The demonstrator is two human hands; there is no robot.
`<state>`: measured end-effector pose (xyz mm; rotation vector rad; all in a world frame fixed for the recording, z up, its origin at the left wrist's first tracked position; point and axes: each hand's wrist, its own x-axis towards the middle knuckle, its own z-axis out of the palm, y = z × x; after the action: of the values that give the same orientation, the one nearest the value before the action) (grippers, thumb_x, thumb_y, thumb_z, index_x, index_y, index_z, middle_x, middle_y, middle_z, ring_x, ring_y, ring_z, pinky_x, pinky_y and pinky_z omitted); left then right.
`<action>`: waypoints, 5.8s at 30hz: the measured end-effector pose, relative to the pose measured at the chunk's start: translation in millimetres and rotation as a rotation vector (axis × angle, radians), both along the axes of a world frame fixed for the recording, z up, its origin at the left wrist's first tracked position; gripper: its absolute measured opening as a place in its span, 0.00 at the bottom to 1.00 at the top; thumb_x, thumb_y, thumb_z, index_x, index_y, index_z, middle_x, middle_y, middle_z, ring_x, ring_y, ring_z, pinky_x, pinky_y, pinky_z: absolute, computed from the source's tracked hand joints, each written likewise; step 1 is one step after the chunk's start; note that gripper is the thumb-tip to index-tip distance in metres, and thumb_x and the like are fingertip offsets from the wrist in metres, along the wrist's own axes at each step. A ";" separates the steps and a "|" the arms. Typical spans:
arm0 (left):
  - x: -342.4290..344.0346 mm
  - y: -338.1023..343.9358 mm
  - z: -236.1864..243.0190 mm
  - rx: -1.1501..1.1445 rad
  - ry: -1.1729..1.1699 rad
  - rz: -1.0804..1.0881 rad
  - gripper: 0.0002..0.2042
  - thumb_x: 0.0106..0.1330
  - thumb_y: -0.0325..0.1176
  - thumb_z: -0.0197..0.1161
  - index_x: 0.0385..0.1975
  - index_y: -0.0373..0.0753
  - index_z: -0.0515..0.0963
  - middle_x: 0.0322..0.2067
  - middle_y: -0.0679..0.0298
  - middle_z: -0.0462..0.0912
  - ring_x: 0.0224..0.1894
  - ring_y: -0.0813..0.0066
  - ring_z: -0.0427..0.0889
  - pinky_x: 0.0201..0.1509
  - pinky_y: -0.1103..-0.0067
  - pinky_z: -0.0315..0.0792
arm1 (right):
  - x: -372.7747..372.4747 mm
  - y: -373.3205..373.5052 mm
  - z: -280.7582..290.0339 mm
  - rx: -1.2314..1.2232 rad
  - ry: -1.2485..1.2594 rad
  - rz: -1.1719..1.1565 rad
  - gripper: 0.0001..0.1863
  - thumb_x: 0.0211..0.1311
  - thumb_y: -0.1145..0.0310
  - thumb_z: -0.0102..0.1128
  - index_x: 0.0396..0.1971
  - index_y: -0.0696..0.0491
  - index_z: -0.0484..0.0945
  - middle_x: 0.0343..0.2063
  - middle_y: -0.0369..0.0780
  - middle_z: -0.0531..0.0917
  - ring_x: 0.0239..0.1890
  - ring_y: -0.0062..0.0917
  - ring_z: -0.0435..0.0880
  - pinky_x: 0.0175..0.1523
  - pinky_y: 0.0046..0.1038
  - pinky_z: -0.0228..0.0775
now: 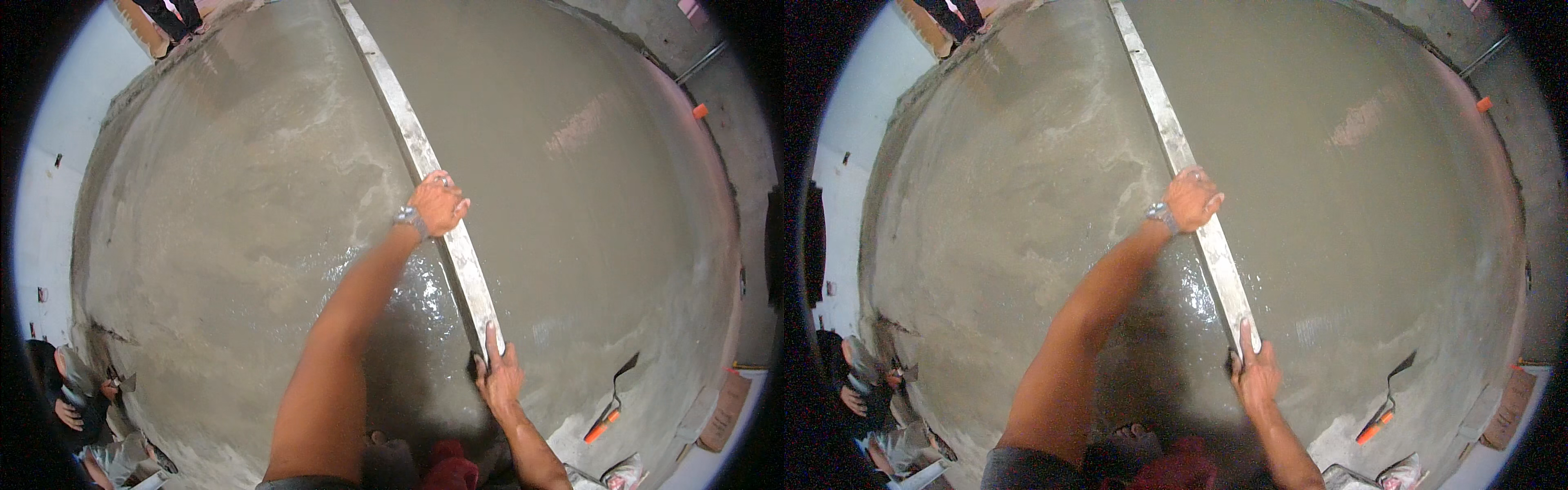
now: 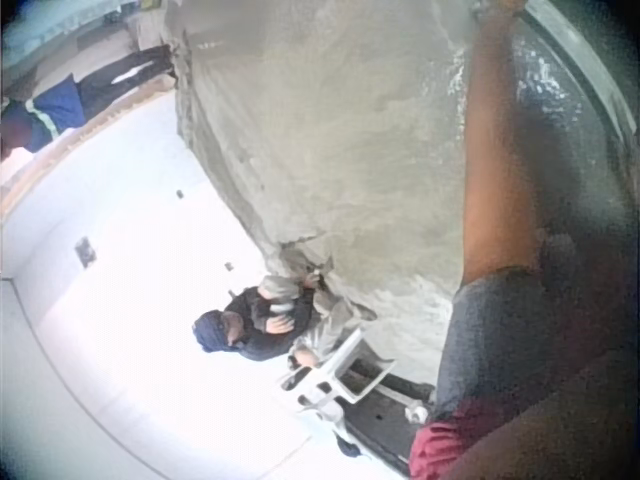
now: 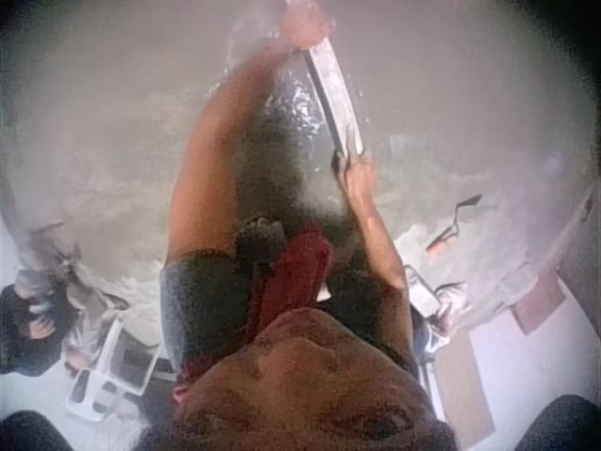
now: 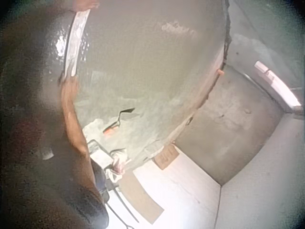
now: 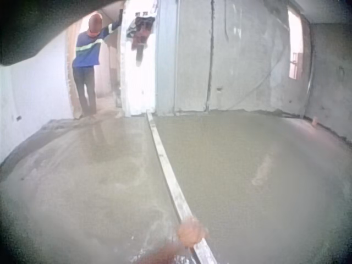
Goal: The person uses a long straightedge to screed and level wet concrete on a floor, moving the tool back and forth to create a flat surface. Another worker is visible nearby using a trowel to smooth the concrete edges.
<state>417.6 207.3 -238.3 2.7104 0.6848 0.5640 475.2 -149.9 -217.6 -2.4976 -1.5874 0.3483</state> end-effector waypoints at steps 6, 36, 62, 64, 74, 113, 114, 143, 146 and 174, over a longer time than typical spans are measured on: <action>-1.3 -4.3 -5.9 0.074 0.000 0.027 0.20 0.68 0.43 0.47 0.34 0.35 0.82 0.36 0.53 0.84 0.52 0.58 0.76 0.69 0.64 0.55 | 2.8 -3.4 -18.2 0.126 0.008 0.058 0.43 0.55 0.66 0.65 0.70 0.34 0.54 0.31 0.46 0.71 0.30 0.39 0.75 0.33 0.40 0.71; -128.6 -81.5 38.0 0.124 -0.172 0.141 0.19 0.70 0.47 0.51 0.52 0.42 0.75 0.56 0.57 0.74 0.66 0.59 0.64 0.72 0.56 0.46 | 26.8 -18.6 25.4 -0.053 -0.164 0.011 0.46 0.56 0.66 0.65 0.71 0.27 0.48 0.39 0.50 0.75 0.37 0.45 0.81 0.40 0.44 0.77; -317.1 -482.5 -44.6 -0.688 0.097 0.286 0.15 0.61 0.39 0.61 0.49 0.49 0.78 0.47 0.56 0.76 0.50 0.50 0.74 0.54 0.58 0.67 | 37.2 -16.0 12.4 -0.059 -0.023 -0.011 0.51 0.51 0.67 0.67 0.71 0.49 0.43 0.47 0.52 0.76 0.44 0.50 0.80 0.46 0.45 0.75; -315.5 -483.9 -49.2 -0.567 0.062 0.288 0.15 0.61 0.39 0.61 0.49 0.49 0.78 0.46 0.56 0.76 0.49 0.50 0.74 0.53 0.58 0.67 | 40.5 -14.5 13.8 -0.038 -0.021 -0.011 0.51 0.52 0.67 0.67 0.71 0.49 0.43 0.47 0.53 0.76 0.44 0.50 0.80 0.46 0.46 0.75; -305.6 -492.4 -72.0 -0.455 -0.112 0.344 0.15 0.63 0.41 0.59 0.48 0.47 0.78 0.41 0.57 0.77 0.45 0.53 0.75 0.51 0.59 0.66 | 37.5 -17.9 15.0 -0.029 -0.044 -0.016 0.50 0.52 0.69 0.66 0.71 0.50 0.44 0.47 0.55 0.75 0.44 0.50 0.80 0.48 0.45 0.75; -249.1 -485.7 -41.6 -0.513 -0.094 0.232 0.13 0.59 0.41 0.64 0.43 0.48 0.79 0.36 0.59 0.78 0.40 0.54 0.78 0.44 0.60 0.71 | -9.5 -10.1 3.8 -0.047 0.077 0.036 0.49 0.55 0.65 0.64 0.69 0.61 0.42 0.47 0.56 0.74 0.41 0.49 0.81 0.44 0.44 0.76; -250.7 -484.3 -42.0 -0.542 -0.063 0.219 0.14 0.59 0.41 0.64 0.44 0.48 0.79 0.37 0.59 0.78 0.40 0.54 0.78 0.45 0.59 0.71 | -4.5 -11.9 4.8 -0.046 0.059 0.027 0.48 0.54 0.65 0.64 0.69 0.61 0.42 0.46 0.56 0.74 0.41 0.49 0.81 0.44 0.44 0.76; -230.1 -502.2 -71.0 -0.488 0.202 0.143 0.20 0.59 0.46 0.61 0.49 0.46 0.76 0.48 0.56 0.78 0.55 0.55 0.74 0.53 0.59 0.72 | -27.4 -11.0 -0.2 0.065 0.249 0.073 0.54 0.46 0.69 0.62 0.69 0.63 0.37 0.47 0.57 0.73 0.48 0.52 0.75 0.51 0.44 0.70; -225.4 -493.1 -73.4 -0.570 0.212 0.142 0.20 0.58 0.46 0.61 0.50 0.45 0.76 0.48 0.56 0.78 0.54 0.55 0.74 0.53 0.59 0.70 | -26.9 -19.8 -6.6 0.125 0.234 0.105 0.54 0.45 0.70 0.62 0.70 0.61 0.36 0.47 0.57 0.73 0.49 0.52 0.75 0.53 0.43 0.69; -12.6 -200.1 6.3 -0.327 -0.168 0.711 0.52 0.51 0.41 0.71 0.69 0.31 0.42 0.67 0.41 0.47 0.69 0.43 0.47 0.70 0.51 0.42 | -27.4 -16.6 -8.7 0.237 0.349 0.223 0.52 0.42 0.72 0.62 0.67 0.67 0.42 0.58 0.60 0.64 0.57 0.54 0.64 0.64 0.47 0.55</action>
<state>405.1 7.2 -232.0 2.0444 1.5472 0.7390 447.8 -166.5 -226.3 -1.9638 -1.6509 0.5542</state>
